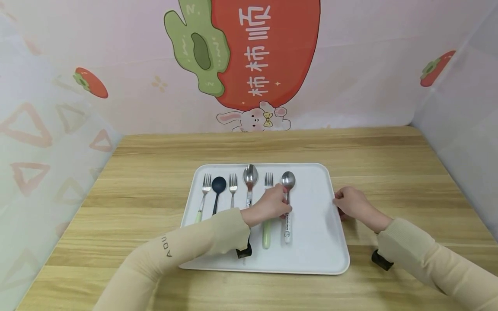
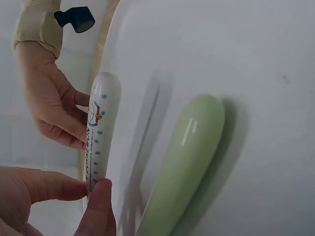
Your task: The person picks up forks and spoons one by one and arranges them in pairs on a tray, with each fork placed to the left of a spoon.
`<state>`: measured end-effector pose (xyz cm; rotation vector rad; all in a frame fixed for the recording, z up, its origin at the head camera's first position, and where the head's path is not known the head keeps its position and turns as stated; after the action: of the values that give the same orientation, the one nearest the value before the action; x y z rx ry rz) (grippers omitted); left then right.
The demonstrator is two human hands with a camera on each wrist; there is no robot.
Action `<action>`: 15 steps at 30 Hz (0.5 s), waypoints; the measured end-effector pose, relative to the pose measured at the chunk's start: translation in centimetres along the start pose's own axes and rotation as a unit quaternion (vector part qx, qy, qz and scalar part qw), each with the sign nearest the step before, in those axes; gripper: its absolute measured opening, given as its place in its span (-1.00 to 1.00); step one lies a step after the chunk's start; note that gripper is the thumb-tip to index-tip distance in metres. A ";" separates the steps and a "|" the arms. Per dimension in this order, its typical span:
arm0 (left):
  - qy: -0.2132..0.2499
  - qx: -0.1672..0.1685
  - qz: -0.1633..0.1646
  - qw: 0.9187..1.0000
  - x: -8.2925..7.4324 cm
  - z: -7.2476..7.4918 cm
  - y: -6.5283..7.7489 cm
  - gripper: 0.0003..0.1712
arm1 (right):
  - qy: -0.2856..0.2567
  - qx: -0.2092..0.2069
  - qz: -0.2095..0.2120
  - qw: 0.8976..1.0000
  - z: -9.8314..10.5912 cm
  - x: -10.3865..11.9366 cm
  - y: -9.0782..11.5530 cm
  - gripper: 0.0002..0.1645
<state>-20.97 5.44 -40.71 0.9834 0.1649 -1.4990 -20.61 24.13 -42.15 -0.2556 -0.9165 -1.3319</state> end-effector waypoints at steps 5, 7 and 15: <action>-0.023 0.001 -0.002 1.000 -0.2 -0.3 -0.1 -0.78 | 0.001 0.002 -0.002 1.000 0.0 -0.1 0.0 -0.70; -0.038 -0.002 -0.002 0.999 -0.2 -0.5 -0.1 -0.79 | 0.001 0.003 -0.003 1.000 0.0 -0.1 0.0 -0.69; -0.086 -0.023 0.002 0.996 -0.2 -0.8 -0.3 -0.75 | 0.003 0.002 -0.006 1.000 0.1 -0.1 0.0 -0.68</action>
<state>-20.89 6.11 -41.24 0.8132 0.0732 -1.5615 -20.61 24.22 -42.15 -0.2437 -0.9153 -1.3407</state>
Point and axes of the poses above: each hand's wrist, its own y-axis away from the middle knuckle, its own z-axis out of the back of the hand, x = y × z, the point moved 7 cm from there along -y, towards the middle knuckle, and after that the axes turned 10 degrees about z, right-handed, at the moved point
